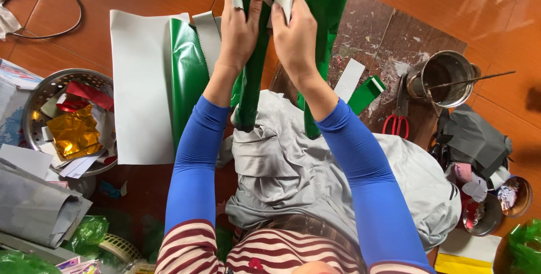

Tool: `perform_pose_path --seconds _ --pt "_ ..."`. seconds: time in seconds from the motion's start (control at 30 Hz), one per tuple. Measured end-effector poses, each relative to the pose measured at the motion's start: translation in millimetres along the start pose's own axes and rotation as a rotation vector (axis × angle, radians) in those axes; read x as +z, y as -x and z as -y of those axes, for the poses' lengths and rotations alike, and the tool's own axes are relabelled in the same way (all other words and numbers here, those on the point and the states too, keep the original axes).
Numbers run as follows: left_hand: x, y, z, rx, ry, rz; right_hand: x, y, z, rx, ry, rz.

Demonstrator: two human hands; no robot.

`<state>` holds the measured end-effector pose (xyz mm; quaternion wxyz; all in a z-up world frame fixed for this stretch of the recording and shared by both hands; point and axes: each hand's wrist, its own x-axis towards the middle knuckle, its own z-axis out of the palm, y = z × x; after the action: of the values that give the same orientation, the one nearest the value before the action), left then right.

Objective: Applying glue and attaching green paper strips to a bamboo frame to assemble a craft object.

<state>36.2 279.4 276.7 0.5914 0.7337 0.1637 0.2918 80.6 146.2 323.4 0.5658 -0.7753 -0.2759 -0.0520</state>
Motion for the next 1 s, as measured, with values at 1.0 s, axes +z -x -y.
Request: perform_pose_path --seconds 1.0 --pt "-8 28 -38 0.647 -0.369 -0.063 -3 -33 14 -0.08 -0.201 0.075"
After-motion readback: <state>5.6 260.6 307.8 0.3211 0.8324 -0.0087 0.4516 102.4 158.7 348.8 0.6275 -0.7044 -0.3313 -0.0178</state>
